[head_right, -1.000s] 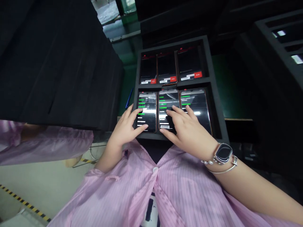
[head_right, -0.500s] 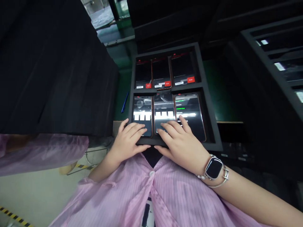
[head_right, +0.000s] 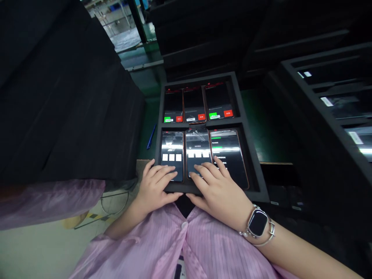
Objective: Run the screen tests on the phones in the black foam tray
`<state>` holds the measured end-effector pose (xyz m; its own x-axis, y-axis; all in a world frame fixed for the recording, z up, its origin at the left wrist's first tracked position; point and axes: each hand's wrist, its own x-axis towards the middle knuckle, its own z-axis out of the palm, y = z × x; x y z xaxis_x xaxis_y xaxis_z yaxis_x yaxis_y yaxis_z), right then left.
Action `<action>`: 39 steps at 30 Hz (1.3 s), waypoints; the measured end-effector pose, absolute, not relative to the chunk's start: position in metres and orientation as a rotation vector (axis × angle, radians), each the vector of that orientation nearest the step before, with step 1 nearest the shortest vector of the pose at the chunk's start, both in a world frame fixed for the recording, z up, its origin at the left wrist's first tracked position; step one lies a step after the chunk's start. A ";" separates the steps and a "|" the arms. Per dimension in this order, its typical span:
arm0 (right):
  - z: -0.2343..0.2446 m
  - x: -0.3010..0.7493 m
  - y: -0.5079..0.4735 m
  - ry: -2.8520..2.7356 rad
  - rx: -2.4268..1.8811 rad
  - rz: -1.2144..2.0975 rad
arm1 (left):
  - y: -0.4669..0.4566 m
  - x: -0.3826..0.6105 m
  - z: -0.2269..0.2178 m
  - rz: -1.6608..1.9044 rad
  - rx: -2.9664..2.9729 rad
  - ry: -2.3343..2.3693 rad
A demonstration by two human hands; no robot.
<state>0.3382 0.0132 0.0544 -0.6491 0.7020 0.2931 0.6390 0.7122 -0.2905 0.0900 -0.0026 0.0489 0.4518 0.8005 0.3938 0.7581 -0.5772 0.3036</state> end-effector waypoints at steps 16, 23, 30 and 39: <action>0.058 0.340 0.016 -2.540 -1.038 0.243 | 0.000 0.094 0.044 0.831 2.647 1.419; 0.058 0.342 0.017 -2.561 -1.031 0.235 | 0.000 0.094 0.043 0.817 2.649 1.423; 0.059 0.342 0.016 -2.562 -1.024 0.236 | -0.002 0.093 0.041 0.822 2.638 1.430; 0.057 0.343 0.016 -2.555 -1.001 0.186 | -0.003 0.094 0.037 0.866 2.634 1.401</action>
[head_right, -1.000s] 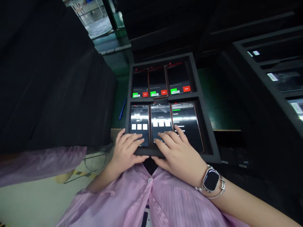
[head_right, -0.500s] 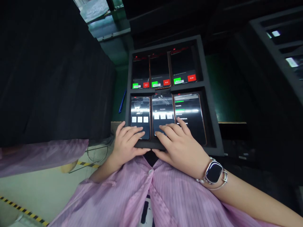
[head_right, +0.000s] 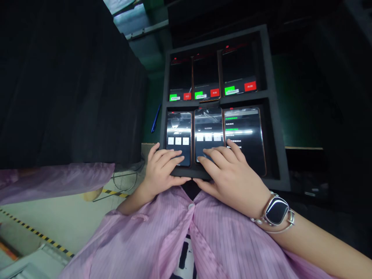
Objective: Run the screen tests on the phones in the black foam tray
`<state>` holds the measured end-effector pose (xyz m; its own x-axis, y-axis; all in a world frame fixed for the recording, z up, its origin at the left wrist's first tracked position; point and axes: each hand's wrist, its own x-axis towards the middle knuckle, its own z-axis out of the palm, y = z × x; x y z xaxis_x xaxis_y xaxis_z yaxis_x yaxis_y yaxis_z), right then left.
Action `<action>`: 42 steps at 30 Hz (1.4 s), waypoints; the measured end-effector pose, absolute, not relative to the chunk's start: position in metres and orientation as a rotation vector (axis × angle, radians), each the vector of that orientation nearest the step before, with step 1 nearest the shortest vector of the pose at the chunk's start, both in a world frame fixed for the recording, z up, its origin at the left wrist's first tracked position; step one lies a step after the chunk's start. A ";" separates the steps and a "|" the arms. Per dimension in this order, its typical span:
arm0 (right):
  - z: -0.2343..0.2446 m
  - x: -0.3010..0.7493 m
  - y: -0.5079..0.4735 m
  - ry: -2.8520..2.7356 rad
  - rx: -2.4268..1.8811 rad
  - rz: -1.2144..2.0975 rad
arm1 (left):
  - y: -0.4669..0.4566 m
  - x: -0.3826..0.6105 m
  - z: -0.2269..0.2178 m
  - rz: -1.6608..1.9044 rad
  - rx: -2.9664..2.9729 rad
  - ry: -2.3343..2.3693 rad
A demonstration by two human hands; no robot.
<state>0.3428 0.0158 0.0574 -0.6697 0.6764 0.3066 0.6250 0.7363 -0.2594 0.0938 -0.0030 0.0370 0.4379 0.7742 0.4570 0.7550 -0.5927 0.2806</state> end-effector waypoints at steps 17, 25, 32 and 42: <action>0.056 0.335 0.022 -2.516 -1.082 0.252 | 0.021 0.095 0.056 0.613 2.372 1.637; 0.073 0.354 0.032 -2.338 -1.142 0.308 | 0.022 0.089 0.053 0.701 2.264 1.598; 0.068 0.408 0.015 -2.213 -1.363 0.245 | 0.021 0.090 0.051 0.778 2.158 1.544; 0.055 0.398 0.020 -2.332 -1.454 0.173 | 0.022 0.089 0.048 0.788 2.157 1.536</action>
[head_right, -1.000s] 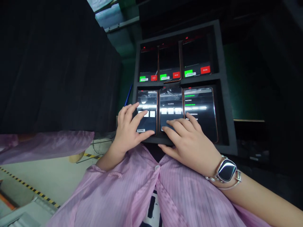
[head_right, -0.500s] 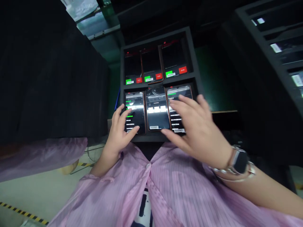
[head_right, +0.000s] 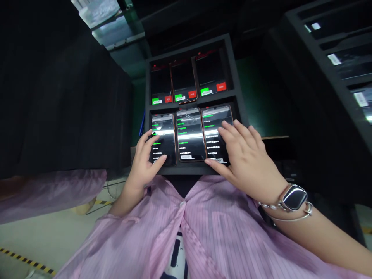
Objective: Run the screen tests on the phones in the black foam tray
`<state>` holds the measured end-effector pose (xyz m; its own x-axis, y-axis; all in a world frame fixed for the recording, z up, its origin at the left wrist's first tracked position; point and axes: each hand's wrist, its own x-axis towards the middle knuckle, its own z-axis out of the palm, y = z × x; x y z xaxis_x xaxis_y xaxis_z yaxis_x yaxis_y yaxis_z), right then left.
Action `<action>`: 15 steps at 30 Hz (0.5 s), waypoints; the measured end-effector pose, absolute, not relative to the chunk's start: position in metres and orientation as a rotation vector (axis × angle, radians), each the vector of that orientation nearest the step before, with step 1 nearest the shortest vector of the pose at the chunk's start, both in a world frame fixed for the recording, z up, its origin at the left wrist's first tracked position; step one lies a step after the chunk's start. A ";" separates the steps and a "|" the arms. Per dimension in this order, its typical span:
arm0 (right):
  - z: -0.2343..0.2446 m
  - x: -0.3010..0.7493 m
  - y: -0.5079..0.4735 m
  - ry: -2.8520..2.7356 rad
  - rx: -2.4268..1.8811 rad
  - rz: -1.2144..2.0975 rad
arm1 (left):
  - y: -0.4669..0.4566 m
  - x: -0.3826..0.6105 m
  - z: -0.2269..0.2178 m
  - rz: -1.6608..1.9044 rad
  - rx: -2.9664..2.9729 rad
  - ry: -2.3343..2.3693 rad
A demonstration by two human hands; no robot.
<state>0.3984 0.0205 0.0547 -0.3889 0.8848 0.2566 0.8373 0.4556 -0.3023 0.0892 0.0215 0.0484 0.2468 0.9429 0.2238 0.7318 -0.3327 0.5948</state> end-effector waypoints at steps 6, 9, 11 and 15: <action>0.051 0.403 0.018 -2.277 -1.355 0.107 | 0.022 0.090 0.048 0.805 2.164 1.533; 0.049 0.406 0.017 -2.237 -1.228 0.029 | 0.023 0.090 0.048 0.832 2.177 1.520; 0.049 0.406 0.018 -2.220 -1.219 0.029 | 0.024 0.091 0.048 0.841 2.173 1.520; 0.050 0.406 0.019 -2.184 -1.158 0.077 | 0.024 0.091 0.048 0.848 2.160 1.512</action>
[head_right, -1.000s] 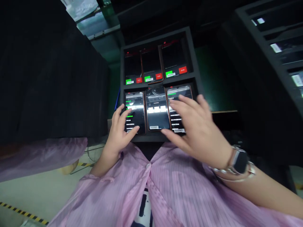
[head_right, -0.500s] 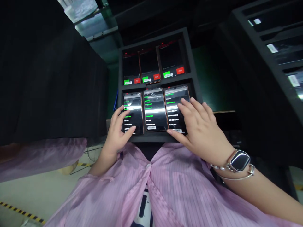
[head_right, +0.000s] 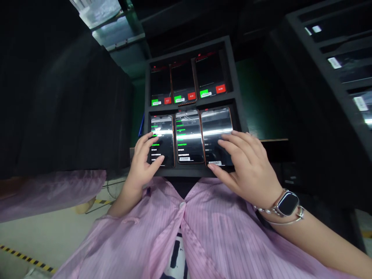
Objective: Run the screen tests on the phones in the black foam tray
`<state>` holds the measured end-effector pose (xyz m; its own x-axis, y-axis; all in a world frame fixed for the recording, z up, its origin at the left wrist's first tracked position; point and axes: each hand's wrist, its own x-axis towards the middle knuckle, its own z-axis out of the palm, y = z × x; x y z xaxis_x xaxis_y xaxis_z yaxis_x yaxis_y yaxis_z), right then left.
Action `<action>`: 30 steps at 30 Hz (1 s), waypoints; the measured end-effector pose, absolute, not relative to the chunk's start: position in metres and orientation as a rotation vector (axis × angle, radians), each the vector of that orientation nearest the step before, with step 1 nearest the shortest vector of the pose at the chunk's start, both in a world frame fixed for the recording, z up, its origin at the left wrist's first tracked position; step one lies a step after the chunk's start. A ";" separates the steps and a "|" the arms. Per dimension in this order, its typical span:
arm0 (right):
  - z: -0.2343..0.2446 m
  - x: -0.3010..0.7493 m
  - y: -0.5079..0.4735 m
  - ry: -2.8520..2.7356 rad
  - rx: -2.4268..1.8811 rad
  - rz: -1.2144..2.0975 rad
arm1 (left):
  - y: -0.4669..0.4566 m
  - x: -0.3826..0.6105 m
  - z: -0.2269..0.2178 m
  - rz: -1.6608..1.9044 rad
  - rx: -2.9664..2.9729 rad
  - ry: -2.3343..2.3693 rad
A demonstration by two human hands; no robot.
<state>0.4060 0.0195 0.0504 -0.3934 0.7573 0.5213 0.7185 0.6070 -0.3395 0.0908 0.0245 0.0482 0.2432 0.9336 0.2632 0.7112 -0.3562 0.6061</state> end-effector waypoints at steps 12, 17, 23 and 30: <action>0.053 0.411 0.023 -2.167 -1.125 0.263 | 0.023 0.091 0.048 0.862 2.114 1.525; 0.054 0.413 0.018 -2.055 -1.140 0.333 | 0.024 0.090 0.046 0.889 2.098 1.510; 0.047 0.430 0.009 -2.087 -1.079 0.326 | 0.024 0.089 0.045 0.910 2.112 1.488; 0.060 0.432 0.024 -2.146 -1.108 0.272 | 0.028 0.090 0.047 0.906 2.127 1.484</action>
